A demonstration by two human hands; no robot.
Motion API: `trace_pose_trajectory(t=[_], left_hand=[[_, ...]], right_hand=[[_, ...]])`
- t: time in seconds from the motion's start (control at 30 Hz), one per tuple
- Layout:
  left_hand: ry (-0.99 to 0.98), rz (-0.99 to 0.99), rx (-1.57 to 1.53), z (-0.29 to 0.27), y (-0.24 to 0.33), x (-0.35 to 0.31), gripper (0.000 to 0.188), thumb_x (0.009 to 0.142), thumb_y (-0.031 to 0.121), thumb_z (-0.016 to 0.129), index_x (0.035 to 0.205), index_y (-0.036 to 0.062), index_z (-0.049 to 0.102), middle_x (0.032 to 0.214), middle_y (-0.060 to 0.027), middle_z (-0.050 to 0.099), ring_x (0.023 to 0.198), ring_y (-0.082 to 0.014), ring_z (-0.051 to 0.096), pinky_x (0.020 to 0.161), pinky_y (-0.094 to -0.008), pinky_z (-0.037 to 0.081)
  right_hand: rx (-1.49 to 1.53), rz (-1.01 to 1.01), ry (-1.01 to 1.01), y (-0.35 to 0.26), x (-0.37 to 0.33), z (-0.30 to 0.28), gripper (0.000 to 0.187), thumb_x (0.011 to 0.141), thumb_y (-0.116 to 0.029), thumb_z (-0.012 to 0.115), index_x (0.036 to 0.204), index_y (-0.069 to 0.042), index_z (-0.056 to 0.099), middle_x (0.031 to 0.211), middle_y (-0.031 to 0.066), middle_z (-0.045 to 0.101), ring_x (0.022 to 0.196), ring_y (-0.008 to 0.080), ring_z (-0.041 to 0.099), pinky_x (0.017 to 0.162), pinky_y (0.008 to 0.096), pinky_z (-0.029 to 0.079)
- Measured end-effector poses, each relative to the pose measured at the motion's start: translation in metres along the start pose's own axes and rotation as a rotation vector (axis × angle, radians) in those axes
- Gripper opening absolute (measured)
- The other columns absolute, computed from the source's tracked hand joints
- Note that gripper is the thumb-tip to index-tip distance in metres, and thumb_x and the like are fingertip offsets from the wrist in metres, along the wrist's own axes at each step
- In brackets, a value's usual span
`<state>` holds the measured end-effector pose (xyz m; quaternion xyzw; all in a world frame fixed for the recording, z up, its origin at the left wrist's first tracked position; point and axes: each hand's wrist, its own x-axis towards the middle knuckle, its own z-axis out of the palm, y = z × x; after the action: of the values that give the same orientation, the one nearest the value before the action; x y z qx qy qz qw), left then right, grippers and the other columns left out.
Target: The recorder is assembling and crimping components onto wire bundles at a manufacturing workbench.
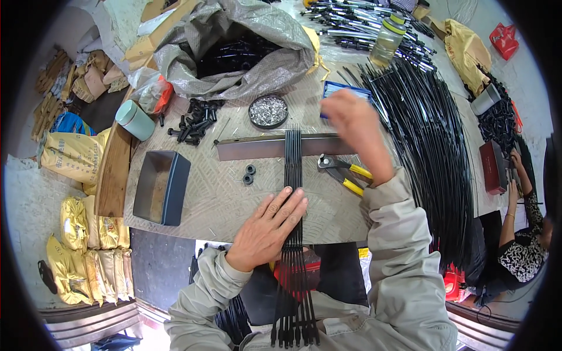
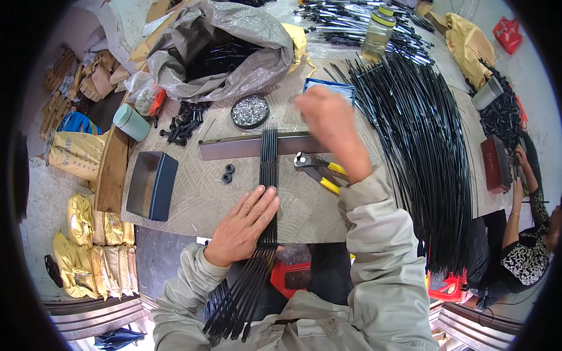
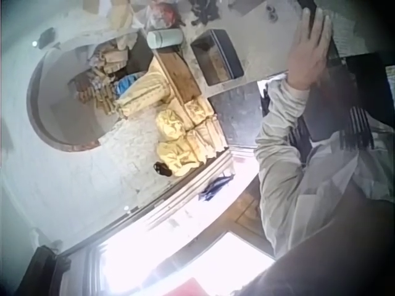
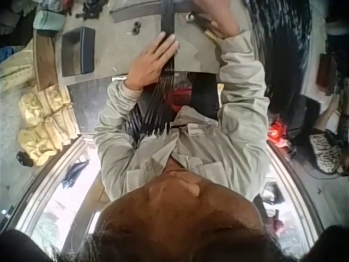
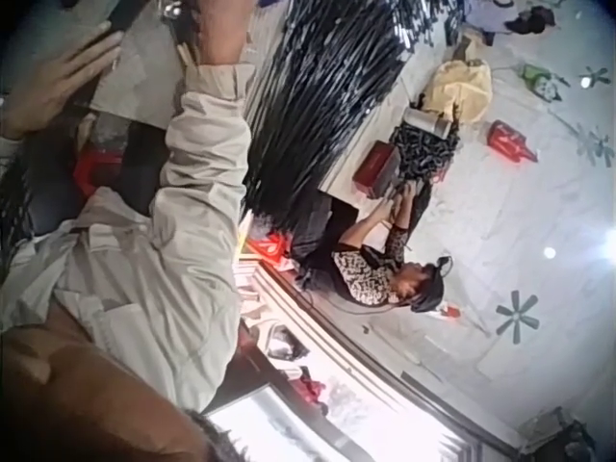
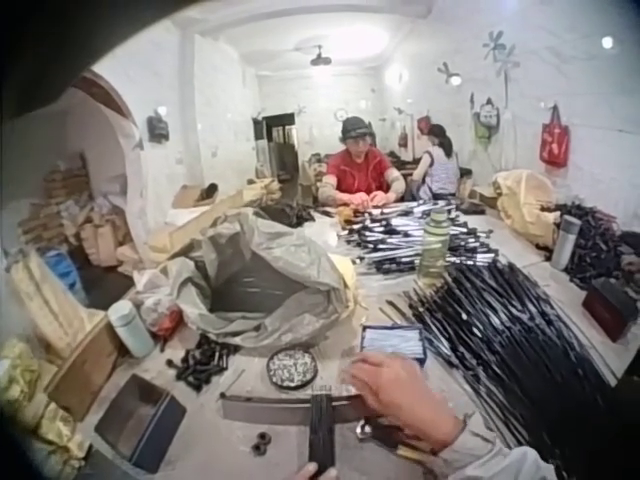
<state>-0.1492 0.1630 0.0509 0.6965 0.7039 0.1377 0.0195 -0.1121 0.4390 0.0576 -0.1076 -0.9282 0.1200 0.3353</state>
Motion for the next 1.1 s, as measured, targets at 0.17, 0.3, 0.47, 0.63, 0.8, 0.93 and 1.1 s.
trace_pose_trajectory(t=[0.17,0.3,0.47,0.63,0.8,0.93,1.1], left_hand=[[-0.001,-0.002,0.07,0.004,0.001,0.0,0.082,0.07,0.05,0.061,0.132,0.0029,0.035,0.139,-0.0135,0.032,0.127,-0.0349,0.03,0.103,-0.0425,0.028],[0.019,-0.005,-0.043,0.002,0.004,-0.002,0.083,0.071,0.055,0.059,0.132,0.0039,0.036,0.139,-0.0133,0.033,0.127,-0.0347,0.03,0.102,-0.0435,0.028],[0.025,-0.021,-0.067,0.001,0.011,-0.007,0.081,0.071,0.055,0.059,0.131,0.0039,0.038,0.137,-0.0131,0.036,0.126,-0.0349,0.033,0.101,-0.0439,0.031],[0.018,0.012,0.045,0.009,0.006,-0.009,0.085,0.069,0.057,0.06,0.13,0.0015,0.039,0.137,-0.0131,0.035,0.126,-0.0337,0.033,0.1,-0.0434,0.032],[-0.002,-0.024,-0.047,0.001,0.012,-0.003,0.084,0.07,0.057,0.059,0.129,0.0016,0.039,0.137,-0.0135,0.035,0.126,-0.0337,0.033,0.1,-0.0432,0.032],[-0.016,-0.029,-0.039,0.001,0.013,-0.002,0.082,0.07,0.056,0.058,0.129,0.0021,0.04,0.136,-0.0136,0.037,0.126,-0.0338,0.033,0.099,-0.0437,0.033],[-0.008,-0.03,-0.013,0.003,0.013,0.0,0.085,0.066,0.058,0.063,0.127,0.0014,0.043,0.133,-0.0151,0.041,0.124,-0.0353,0.036,0.099,-0.0442,0.033]], right_hand=[[-0.185,0.04,-0.026,0.05,0.023,-0.022,0.006,0.068,-0.009,0.065,0.067,-0.008,0.06,0.076,0.0071,0.054,0.081,0.0264,0.056,0.069,0.0368,0.045],[-0.32,0.004,-0.292,0.058,0.036,-0.022,0.004,0.07,-0.007,0.063,0.068,-0.008,0.06,0.075,0.0074,0.054,0.082,0.0268,0.056,0.069,0.0372,0.045],[-0.288,-0.012,-0.177,0.062,0.032,-0.032,0.005,0.072,-0.005,0.06,0.075,-0.008,0.059,0.075,0.0072,0.054,0.082,0.0277,0.055,0.069,0.0375,0.045],[0.004,0.025,-0.138,0.022,0.01,-0.015,0.012,0.075,-0.006,0.057,0.087,-0.009,0.057,0.076,0.0082,0.057,0.075,0.029,0.058,0.063,0.0387,0.045],[0.087,-0.049,-0.25,-0.014,-0.013,-0.002,0.014,0.076,-0.009,0.056,0.087,-0.013,0.063,0.074,0.0084,0.057,0.066,0.03,0.059,0.056,0.0402,0.044],[0.049,-0.008,-0.222,-0.009,-0.019,0.001,0.016,0.075,-0.01,0.056,0.086,-0.016,0.066,0.073,0.008,0.057,0.063,0.0304,0.059,0.053,0.0409,0.044],[0.003,0.031,-0.228,-0.009,-0.021,-0.001,0.016,0.074,-0.009,0.056,0.084,-0.016,0.067,0.073,0.0078,0.057,0.062,0.031,0.058,0.053,0.0417,0.044]])
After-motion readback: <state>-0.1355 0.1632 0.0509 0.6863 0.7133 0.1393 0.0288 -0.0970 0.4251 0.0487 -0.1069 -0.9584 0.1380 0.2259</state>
